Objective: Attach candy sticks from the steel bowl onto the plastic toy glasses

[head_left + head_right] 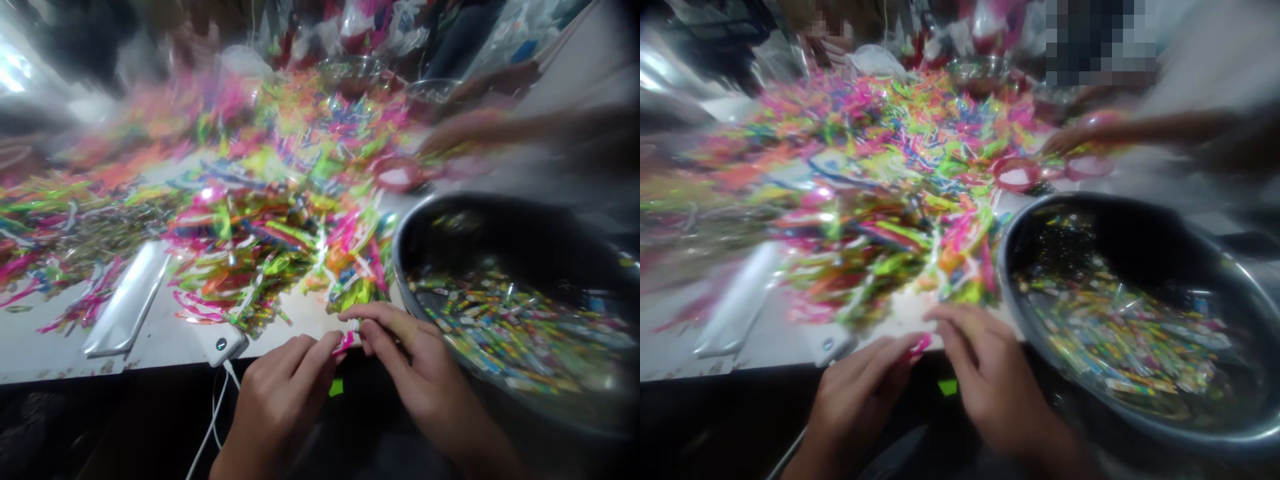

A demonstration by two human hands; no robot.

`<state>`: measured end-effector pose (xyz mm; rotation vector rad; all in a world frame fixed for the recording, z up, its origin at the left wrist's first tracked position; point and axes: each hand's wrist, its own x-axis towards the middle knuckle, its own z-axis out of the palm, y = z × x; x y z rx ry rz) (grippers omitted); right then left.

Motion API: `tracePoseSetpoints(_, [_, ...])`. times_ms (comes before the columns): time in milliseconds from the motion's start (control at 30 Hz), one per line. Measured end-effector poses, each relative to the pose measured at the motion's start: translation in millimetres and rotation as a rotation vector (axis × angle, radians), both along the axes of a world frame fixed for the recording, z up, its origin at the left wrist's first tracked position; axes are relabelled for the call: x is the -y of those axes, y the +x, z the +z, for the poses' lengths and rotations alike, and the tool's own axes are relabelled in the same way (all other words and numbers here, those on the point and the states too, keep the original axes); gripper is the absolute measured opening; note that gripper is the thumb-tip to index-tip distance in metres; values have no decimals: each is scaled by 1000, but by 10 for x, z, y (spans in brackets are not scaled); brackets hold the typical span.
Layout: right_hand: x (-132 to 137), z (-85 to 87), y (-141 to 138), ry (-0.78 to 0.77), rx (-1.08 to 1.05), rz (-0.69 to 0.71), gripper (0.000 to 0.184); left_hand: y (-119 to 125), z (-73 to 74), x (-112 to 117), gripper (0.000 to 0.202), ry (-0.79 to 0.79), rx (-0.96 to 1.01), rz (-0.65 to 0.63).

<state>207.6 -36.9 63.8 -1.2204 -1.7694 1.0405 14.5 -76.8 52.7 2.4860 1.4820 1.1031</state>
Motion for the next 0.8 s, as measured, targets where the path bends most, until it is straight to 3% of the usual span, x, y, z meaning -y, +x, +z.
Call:
tracePoseSetpoints(133, [-11,-18,25,81,49,43,23,-24,-1,16,29,-1,-86,21])
tracePoseSetpoints(300, [-29,2,83,297,239,212,22,-69,-14,-6,30,20,-121,3])
tracePoseSetpoints(433, [-81,-7,77,328,381,273,16,-97,-42,-76,23,31,-118,-32])
tracePoseSetpoints(633, [-218,-91,56,491,309,271,16,-132,-88,-234,23,33,-64,-81])
tracePoseSetpoints(733, [-239,-116,70,538,267,262,24,-163,-10,-336,20,25,-68,-159])
tracePoseSetpoints(800, [-235,-111,117,482,276,274,26,-230,67,-454,18,-60,-51,-232])
